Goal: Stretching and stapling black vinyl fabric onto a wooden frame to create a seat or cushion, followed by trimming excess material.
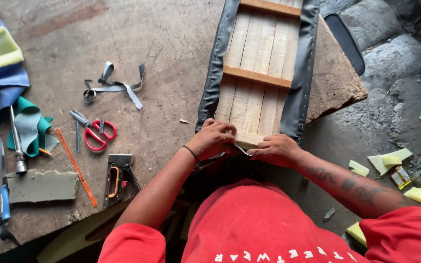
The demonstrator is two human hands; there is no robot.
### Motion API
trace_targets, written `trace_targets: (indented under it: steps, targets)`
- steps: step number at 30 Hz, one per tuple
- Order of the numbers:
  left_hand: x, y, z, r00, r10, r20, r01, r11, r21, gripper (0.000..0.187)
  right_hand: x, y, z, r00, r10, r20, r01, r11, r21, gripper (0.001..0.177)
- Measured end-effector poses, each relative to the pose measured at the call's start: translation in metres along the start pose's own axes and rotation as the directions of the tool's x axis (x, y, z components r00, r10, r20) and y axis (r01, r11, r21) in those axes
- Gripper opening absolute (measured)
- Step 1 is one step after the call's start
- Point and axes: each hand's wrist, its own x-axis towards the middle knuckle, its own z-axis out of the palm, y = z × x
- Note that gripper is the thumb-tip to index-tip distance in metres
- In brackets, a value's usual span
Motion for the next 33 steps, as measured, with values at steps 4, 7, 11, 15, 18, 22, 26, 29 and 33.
trace_targets:
  steps: [4, 7, 11, 15, 18, 22, 26, 29, 33]
  targets:
    - [0.01, -0.003, -0.011, 0.986, 0.025, 0.163, -0.024, 1.0, -0.01, 0.029, -0.003, 0.001, 0.0, 1.0, 0.024, -0.005, -0.023, 0.999, 0.03, 0.017]
    - [0.013, 0.004, -0.015, 0.986, 0.008, 0.167, 0.018, 0.988, -0.154, 0.016, 0.003, -0.004, -0.005, 0.999, 0.039, -0.035, -0.037, 0.997, 0.073, 0.018]
    - [0.011, -0.001, -0.019, 0.985, 0.008, 0.172, 0.017, 0.989, -0.147, 0.018, 0.01, 0.0, -0.001, 0.994, 0.024, -0.105, -0.008, 0.989, 0.146, 0.02]
    - [0.006, -0.007, -0.011, 0.98, -0.035, 0.195, 0.088, 0.958, -0.272, 0.013, 0.011, -0.001, -0.002, 0.989, 0.035, -0.142, -0.004, 0.977, 0.214, 0.018]
    - [0.003, -0.008, -0.011, 0.984, -0.064, 0.164, 0.117, 0.934, -0.338, 0.012, 0.013, 0.0, -0.002, 0.986, 0.048, -0.157, -0.006, 0.966, 0.258, 0.019]
    - [0.001, -0.009, -0.009, 0.988, -0.101, 0.118, 0.142, 0.892, -0.429, 0.014, 0.015, 0.0, -0.003, 0.981, 0.08, -0.174, -0.017, 0.943, 0.333, 0.015]
    - [0.001, -0.012, -0.002, 0.988, -0.126, 0.086, 0.151, 0.874, -0.461, 0.014, 0.014, 0.001, -0.001, 0.978, 0.122, -0.167, -0.051, 0.923, 0.381, 0.014]
    - [0.0, -0.012, 0.008, 0.981, -0.185, 0.052, 0.186, 0.85, -0.492, 0.015, 0.01, 0.001, 0.007, 0.969, 0.19, -0.158, -0.103, 0.892, 0.439, 0.015]
    - [0.011, -0.004, -0.003, 0.963, -0.269, -0.034, 0.2, 0.789, -0.581, 0.014, 0.003, 0.004, 0.021, 0.936, 0.316, -0.156, -0.187, 0.82, 0.541, 0.016]
